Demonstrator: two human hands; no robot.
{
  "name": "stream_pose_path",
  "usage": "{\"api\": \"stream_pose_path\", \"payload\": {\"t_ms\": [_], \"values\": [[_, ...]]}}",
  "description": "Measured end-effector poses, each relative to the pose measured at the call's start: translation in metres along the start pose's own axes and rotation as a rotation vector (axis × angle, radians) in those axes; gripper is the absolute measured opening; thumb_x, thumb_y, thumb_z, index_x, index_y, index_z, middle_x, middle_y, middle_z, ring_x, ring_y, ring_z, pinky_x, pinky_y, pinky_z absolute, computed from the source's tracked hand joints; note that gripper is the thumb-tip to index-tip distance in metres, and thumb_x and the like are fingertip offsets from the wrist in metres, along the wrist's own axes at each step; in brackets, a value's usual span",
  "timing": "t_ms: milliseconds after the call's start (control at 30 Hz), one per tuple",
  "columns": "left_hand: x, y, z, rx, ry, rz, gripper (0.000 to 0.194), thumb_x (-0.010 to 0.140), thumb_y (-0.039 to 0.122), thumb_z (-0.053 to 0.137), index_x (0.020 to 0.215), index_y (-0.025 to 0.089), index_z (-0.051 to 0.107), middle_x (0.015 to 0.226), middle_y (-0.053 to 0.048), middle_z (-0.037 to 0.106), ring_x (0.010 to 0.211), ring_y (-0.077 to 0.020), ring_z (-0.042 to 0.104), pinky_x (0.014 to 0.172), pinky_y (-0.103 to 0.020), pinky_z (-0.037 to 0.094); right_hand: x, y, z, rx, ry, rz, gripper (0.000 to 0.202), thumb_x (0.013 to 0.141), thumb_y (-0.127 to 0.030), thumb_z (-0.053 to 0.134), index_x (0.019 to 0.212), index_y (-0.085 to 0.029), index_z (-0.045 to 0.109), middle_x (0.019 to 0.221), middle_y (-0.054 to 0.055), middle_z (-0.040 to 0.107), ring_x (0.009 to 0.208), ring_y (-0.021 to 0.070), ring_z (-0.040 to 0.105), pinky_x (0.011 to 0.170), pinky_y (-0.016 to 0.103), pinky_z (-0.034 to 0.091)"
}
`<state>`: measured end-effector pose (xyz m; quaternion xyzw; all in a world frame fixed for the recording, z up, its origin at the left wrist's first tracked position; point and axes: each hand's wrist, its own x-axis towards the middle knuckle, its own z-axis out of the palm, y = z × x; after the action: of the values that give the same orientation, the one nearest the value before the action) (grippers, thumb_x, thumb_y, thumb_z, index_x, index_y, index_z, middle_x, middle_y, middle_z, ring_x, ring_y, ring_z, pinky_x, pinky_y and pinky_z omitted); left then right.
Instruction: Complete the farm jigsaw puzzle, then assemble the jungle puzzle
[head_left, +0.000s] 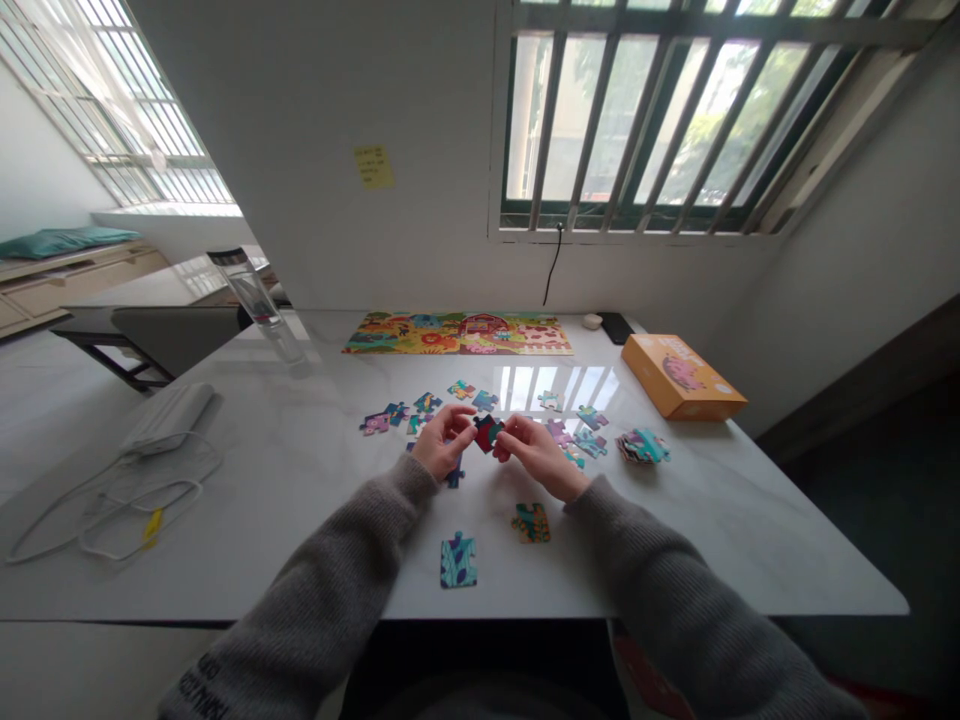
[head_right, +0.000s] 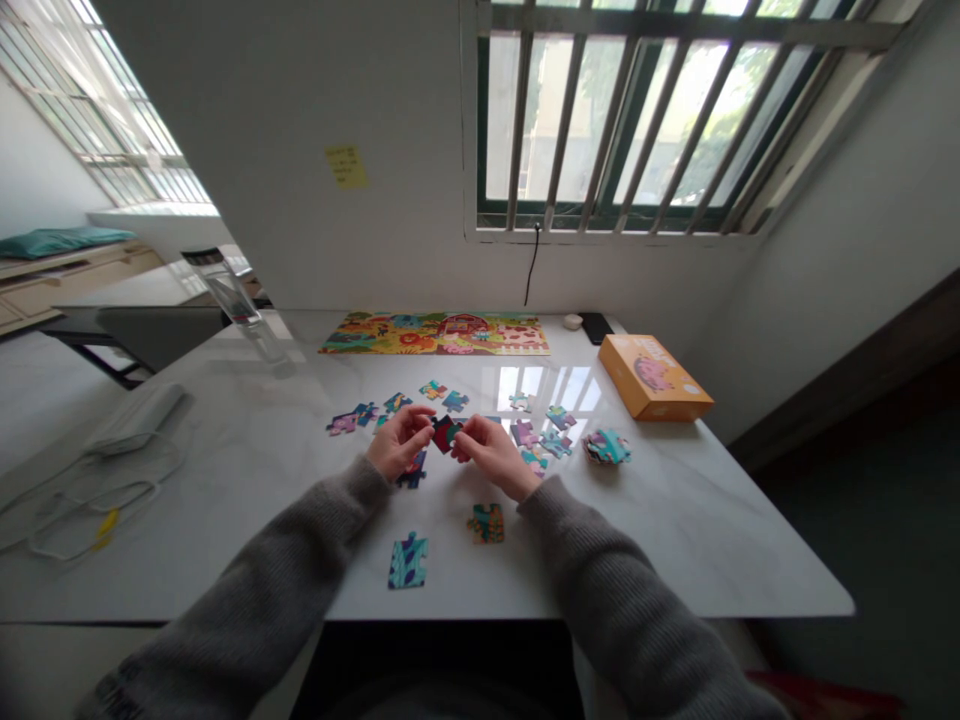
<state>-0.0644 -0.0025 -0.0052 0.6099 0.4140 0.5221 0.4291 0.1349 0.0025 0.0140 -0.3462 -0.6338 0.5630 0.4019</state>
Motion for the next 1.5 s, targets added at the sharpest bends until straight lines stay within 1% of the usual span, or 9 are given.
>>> {"api": "stream_pose_path", "payload": {"t_ms": [200,267,367,467,600,800,867,1100,1500], "values": [[0.001,0.001,-0.003,0.027,-0.017,-0.007,0.037,0.081,0.042,0.074,0.103,0.015,0.062,0.078,-0.004,0.07,0.069,-0.0157,0.067,0.065,-0.027,0.052,0.0,0.009,0.005,0.002,-0.035,0.012,0.031,0.088,-0.048,0.065,0.084,-0.019,0.055,0.08,0.004,0.07,0.068,0.0134,0.062,0.066,0.029,0.05],[0.001,0.002,-0.002,-0.014,-0.012,-0.034,0.038,0.08,0.044,0.075,0.101,0.015,0.062,0.075,-0.003,0.071,0.066,-0.016,0.067,0.066,-0.029,0.054,-0.001,0.014,0.006,-0.134,-0.008,-0.09,0.028,0.09,-0.043,0.064,0.103,-0.019,0.057,0.09,0.006,0.07,0.074,0.0156,0.064,0.067,0.031,0.053],[0.003,0.003,-0.002,-0.079,0.004,-0.071,0.043,0.075,0.047,0.079,0.097,0.015,0.062,0.075,-0.002,0.071,0.064,-0.0155,0.067,0.066,-0.029,0.055,-0.002,0.016,0.003,-0.424,0.071,-0.374,0.054,0.087,-0.032,0.069,0.135,-0.023,0.046,0.123,0.012,0.062,0.098,0.0208,0.064,0.08,0.037,0.056],[0.005,0.002,-0.003,-0.109,-0.004,-0.11,0.047,0.07,0.05,0.081,0.094,0.014,0.062,0.075,-0.003,0.071,0.065,-0.0151,0.066,0.067,-0.03,0.055,-0.004,0.012,-0.002,-0.657,0.033,-0.581,0.048,0.091,-0.026,0.066,0.136,-0.026,0.049,0.132,0.012,0.057,0.118,0.0242,0.058,0.095,0.042,0.053],[0.005,0.001,-0.006,-0.09,-0.053,-0.154,0.048,0.07,0.052,0.08,0.095,0.015,0.062,0.078,-0.004,0.071,0.067,-0.0155,0.066,0.067,-0.03,0.054,-0.006,0.006,-0.005,-0.838,0.013,-0.683,0.036,0.094,-0.029,0.065,0.129,-0.026,0.057,0.125,0.01,0.064,0.117,0.0254,0.06,0.098,0.044,0.051],[0.002,0.002,-0.023,0.291,0.03,-0.05,0.031,0.084,0.041,0.061,0.101,0.016,0.068,0.074,-0.002,0.066,0.067,-0.0162,0.062,0.066,-0.029,0.05,-0.008,0.005,-0.004,-0.883,0.087,-0.601,0.039,0.09,-0.039,0.071,0.122,-0.021,0.063,0.094,0.006,0.072,0.079,0.0195,0.066,0.077,0.035,0.052],[-0.003,0.002,-0.035,0.45,0.039,0.012,0.024,0.086,0.03,0.055,0.1,0.017,0.069,0.077,-0.003,0.067,0.071,-0.0175,0.062,0.067,-0.029,0.05,-0.011,0.005,0.0,-0.906,0.043,-0.588,0.035,0.089,-0.04,0.071,0.118,-0.02,0.065,0.093,0.006,0.072,0.08,0.0199,0.065,0.076,0.035,0.051],[-0.03,-0.01,-0.071,0.744,-0.274,0.378,0.034,0.072,0.002,0.048,0.09,0.021,0.071,0.108,-0.006,0.071,0.107,-0.0231,0.062,0.099,-0.04,0.047,-0.034,0.003,0.037,-0.979,-0.213,-0.583,0.029,0.093,-0.045,0.065,0.114,-0.025,0.066,0.103,0.005,0.072,0.094,0.0205,0.063,0.084,0.035,0.046],[-0.045,-0.001,-0.078,0.877,-0.403,0.281,0.033,0.077,0.012,0.055,0.106,0.023,0.067,0.127,-0.005,0.068,0.122,-0.025,0.059,0.105,-0.041,0.041,-0.034,0.013,0.054,-1.188,-0.291,-0.596,0.031,0.092,-0.05,0.065,0.109,-0.024,0.067,0.107,0.005,0.07,0.092,0.0214,0.058,0.079,0.036,0.04]]}}
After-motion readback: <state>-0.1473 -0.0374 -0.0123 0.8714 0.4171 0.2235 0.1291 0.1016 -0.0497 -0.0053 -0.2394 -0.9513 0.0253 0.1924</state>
